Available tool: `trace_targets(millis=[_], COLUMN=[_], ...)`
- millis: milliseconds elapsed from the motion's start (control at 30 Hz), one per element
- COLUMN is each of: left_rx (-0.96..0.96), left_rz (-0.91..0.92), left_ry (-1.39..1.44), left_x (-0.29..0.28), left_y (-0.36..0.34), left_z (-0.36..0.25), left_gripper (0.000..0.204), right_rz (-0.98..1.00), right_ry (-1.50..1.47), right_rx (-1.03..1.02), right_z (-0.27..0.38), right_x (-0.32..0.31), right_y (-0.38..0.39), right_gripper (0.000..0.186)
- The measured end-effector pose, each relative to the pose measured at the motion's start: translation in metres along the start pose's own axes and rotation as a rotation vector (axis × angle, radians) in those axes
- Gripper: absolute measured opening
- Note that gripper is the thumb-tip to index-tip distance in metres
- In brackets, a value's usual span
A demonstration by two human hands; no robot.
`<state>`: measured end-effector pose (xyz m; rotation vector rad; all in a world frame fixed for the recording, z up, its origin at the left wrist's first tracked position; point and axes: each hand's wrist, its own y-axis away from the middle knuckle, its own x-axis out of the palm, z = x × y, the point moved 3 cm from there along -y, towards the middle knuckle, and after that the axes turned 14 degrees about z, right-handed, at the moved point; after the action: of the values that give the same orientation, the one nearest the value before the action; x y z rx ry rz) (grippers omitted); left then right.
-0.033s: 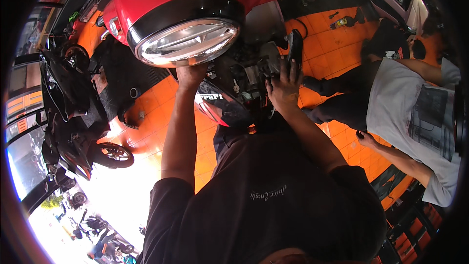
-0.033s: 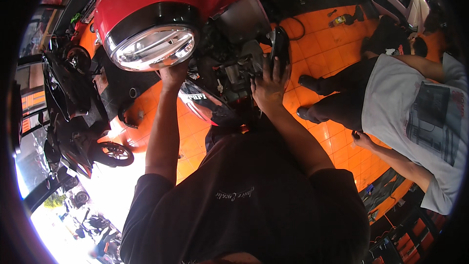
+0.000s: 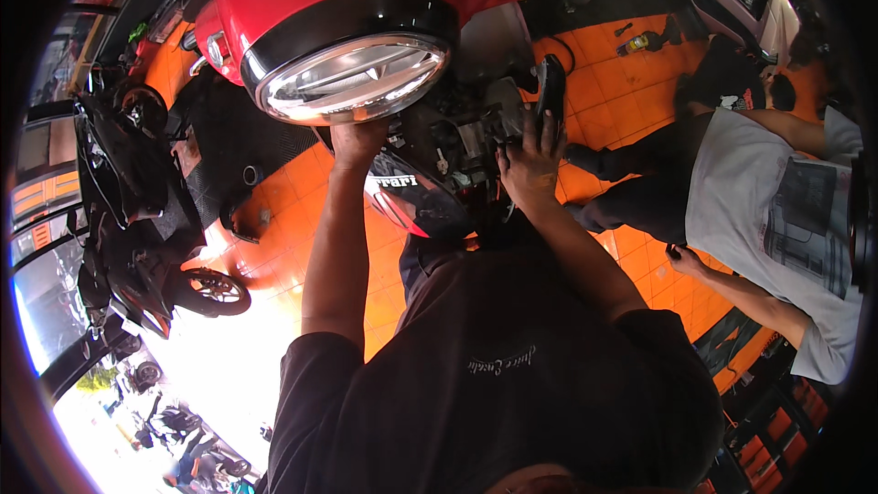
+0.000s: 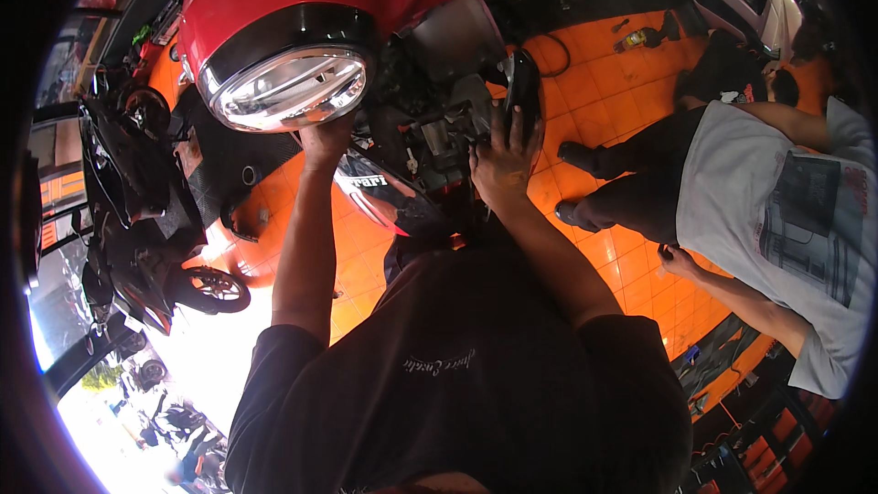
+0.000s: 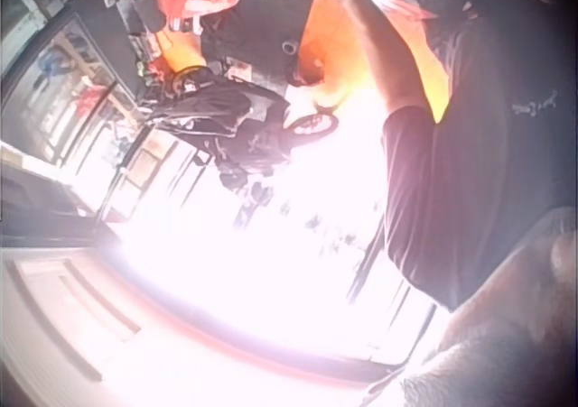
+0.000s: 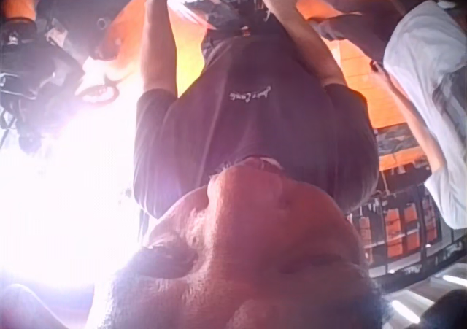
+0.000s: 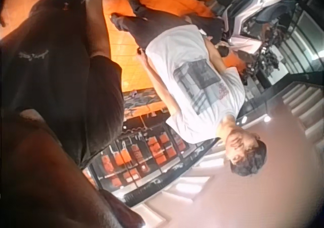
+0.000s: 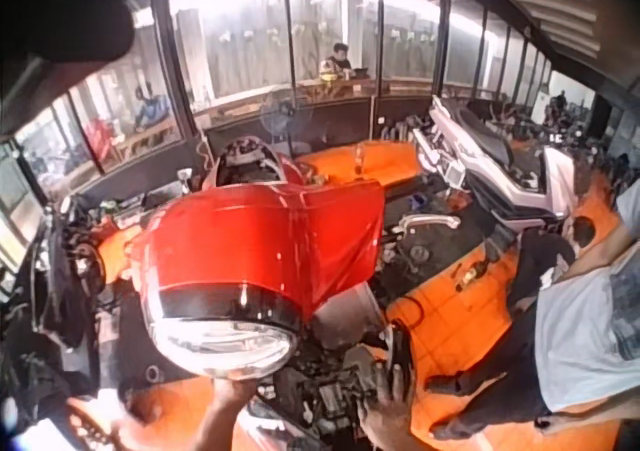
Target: The person attaches and aligns panels of a motorcycle fairing, first positioning internal components and then fitting larger red and black body panels together by hand.
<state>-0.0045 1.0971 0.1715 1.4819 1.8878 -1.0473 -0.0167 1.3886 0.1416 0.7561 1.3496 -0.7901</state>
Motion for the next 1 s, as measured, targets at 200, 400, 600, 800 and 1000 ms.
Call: trace_targets(millis=[200,400,600,800,1000], left_rx=[0.021,0.019,-0.046,0.012,-0.153], left_rz=[0.006,0.014,0.026,-0.028,-0.104], left_ry=[0.054,0.156,0.216,0.12,0.07], left_x=[-0.005,-0.011,-0.006,-0.024,-0.029], left_y=[-0.004,-0.003,-0.001,-0.001,0.03], left_z=[-0.003,-0.008,0.004,-0.013,0.009], left_gripper=[0.03,0.03,0.032,0.034,0.033], right_rz=[-0.021,-0.089,-0.173,-0.075,-0.215], right_ry=[-0.023,-0.062,-0.119,-0.021,-0.548], right_rx=[0.099,0.017,0.029,-0.008,-0.072], right_z=[0.003,-0.003,0.006,0.008,-0.043], right_x=[-0.001,0.004,-0.017,-0.018,-0.021], right_y=[-0.005,-0.007,-0.022,-0.035,-0.018], right_gripper=[0.024,0.036,0.069,0.067,0.067])
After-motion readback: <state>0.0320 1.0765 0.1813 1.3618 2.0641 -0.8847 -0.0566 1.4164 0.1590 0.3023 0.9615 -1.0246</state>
